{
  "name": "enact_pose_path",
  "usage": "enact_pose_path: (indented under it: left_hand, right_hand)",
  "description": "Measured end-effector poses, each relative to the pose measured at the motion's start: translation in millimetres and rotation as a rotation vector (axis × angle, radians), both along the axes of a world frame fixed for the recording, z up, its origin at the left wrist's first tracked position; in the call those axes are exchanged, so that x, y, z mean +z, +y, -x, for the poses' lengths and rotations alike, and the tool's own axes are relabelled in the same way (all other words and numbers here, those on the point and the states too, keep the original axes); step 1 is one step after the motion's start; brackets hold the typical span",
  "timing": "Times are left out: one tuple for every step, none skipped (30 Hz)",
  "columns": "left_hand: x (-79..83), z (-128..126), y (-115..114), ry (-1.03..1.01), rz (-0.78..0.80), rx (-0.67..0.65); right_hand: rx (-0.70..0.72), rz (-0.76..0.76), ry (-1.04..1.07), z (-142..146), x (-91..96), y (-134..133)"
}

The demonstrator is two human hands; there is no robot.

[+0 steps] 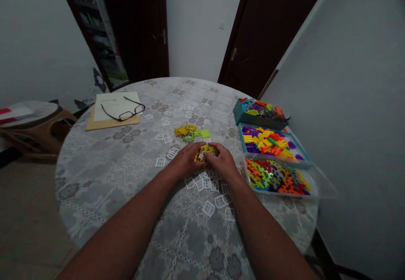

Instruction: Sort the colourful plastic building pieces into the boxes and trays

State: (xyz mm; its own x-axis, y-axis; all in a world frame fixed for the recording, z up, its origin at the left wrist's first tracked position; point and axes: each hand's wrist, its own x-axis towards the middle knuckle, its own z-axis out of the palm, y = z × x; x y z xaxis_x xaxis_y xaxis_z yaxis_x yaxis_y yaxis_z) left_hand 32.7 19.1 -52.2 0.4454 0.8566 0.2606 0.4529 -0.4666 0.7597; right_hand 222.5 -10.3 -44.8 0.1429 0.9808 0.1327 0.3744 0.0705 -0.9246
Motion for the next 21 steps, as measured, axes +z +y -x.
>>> enact_pose_path:
  left_hand:
    - [0.5,-1.0,-0.4,0.002,-0.006,-0.006]
    - [1.0,-2.1,-0.9,0.0,-0.014,-0.012]
    - [1.5,-3.4,-1.3,-0.005,-0.025,-0.016]
    - [2.2,-4.7,-1.9,-0.012,-0.034,-0.021]
    - [2.9,-5.8,-2.4,-0.021,-0.04,-0.025]
    - [3.7,-6.9,-3.0,-0.033,-0.04,-0.03]
    - [4.8,-7.7,-3.6,-0.048,-0.035,-0.034]
    - [6.1,-8.3,-4.4,-0.066,-0.024,-0.036]
    - [7.6,-8.6,-5.2,-0.087,-0.01,-0.03]
    - [9.3,-8.8,-6.0,-0.107,0.007,-0.017]
    - [11.0,-8.8,-6.7,-0.128,0.022,0.002]
    - [12.8,-8.6,-7.3,-0.149,0.036,0.027]
    - [14.3,-8.3,-7.5,-0.169,0.048,0.054]
    - [15.6,-7.8,-7.3,-0.186,0.061,0.078]
    - [16.5,-7.3,-6.6,-0.198,0.076,0.101]
    - [17.2,-6.8,-5.6,-0.205,0.093,0.123]
    - [17.7,-6.2,-4.4,-0.207,0.114,0.143]
    - [18.0,-5.5,-3.1,-0.206,0.134,0.157]
    - [18.4,-4.9,-1.9,-0.203,0.15,0.165]
    - [18.9,-4.3,-1.0,-0.201,0.162,0.169]
    - [19.6,-3.8,-0.4,-0.198,0.17,0.173]
  right_hand:
    - [0.011,0.001,0.019,0.8,0.9,-0.4]
    - [0.016,0.0,0.041,1.6,1.4,-0.5]
    - [0.016,0.0,0.068,2.5,1.6,-0.4]
    - [0.013,0.002,0.103,3.4,1.4,-0.1]
    - [0.01,0.006,0.148,4.6,0.7,0.4]
    - [0.013,0.008,0.201,6.0,-0.4,1.0]
    - [0.022,0.008,0.262,7.6,-1.7,1.7]
    - [0.035,0.006,0.327,9.6,-3.1,2.4]
    - [0.047,0.008,0.395,11.7,-4.6,3.1]
    - [0.057,0.016,0.464,13.7,-5.8,3.7]
    - [0.067,0.031,0.531,15.6,-6.8,4.3]
    - [0.074,0.049,0.589,16.9,-7.5,4.8]
    - [0.073,0.059,0.624,17.7,-7.9,5.1]
    - [0.063,0.055,0.621,17.6,-8.0,5.3]
    - [0.039,0.035,0.573,16.9,-7.9,5.3]
    - [0.001,0.003,0.486,15.4,-7.6,5.2]
    - [-0.044,-0.03,0.376,13.5,-7.2,4.9]
    - [-0.087,-0.051,0.262,11.3,-6.7,4.6]
    - [-0.118,-0.055,0.161,9.1,-6.2,4.2]
    - [-0.134,-0.044,0.084,7.1,-5.6,3.8]
    - [-0.145,-0.029,0.029,5.3,-4.9,3.5]
